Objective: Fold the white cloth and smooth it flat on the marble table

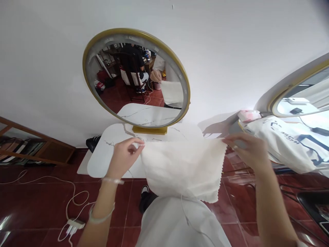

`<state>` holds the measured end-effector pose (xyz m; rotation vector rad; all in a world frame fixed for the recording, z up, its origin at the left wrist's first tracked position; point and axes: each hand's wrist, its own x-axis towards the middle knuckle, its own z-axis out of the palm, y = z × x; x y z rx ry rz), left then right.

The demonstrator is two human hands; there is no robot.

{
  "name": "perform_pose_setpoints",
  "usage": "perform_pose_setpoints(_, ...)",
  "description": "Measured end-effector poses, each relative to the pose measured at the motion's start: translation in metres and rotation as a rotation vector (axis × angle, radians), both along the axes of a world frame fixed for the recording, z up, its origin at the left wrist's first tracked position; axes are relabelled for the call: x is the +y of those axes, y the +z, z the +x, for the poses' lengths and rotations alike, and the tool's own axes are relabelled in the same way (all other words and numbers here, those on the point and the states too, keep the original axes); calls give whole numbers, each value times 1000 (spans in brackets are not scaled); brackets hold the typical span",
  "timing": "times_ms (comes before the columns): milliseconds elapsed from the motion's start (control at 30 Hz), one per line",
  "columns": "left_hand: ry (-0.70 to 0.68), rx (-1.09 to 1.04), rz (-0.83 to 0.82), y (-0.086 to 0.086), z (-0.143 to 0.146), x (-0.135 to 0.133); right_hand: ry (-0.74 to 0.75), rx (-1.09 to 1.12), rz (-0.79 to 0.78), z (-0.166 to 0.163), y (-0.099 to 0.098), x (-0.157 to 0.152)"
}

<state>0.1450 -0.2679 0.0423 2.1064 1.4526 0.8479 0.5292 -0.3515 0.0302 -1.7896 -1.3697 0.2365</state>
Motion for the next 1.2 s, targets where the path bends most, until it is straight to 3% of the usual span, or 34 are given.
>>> perform_pose_setpoints(200, 98, -40, -127, -78, 59, 73, -40, 93, -61, 11, -79, 100)
perform_pose_setpoints(300, 63, 16, -142, -116, 76, 86, -28, 89, -72, 5, -115, 121)
perform_pose_setpoints(433, -16, 112, -151, -151, 83, 94, -15, 60, -89, 6, -149, 135)
perform_pose_setpoints(633, -72, 272, -135, -187, 86, 93, 79, -52, -93, 2, -180, 142)
perform_pose_setpoints(833, -155, 420, -73, -214, 101, 108, 289, -204, -214, -52, -216, 137)
perform_pose_setpoints(1000, -149, 494, -43, -231, 114, 125, 218, -274, -387, -76, -242, 147)
perform_pose_setpoints(1200, -60, 575, 30, -238, 140, 143, 54, -323, -529, -67, -244, 179)
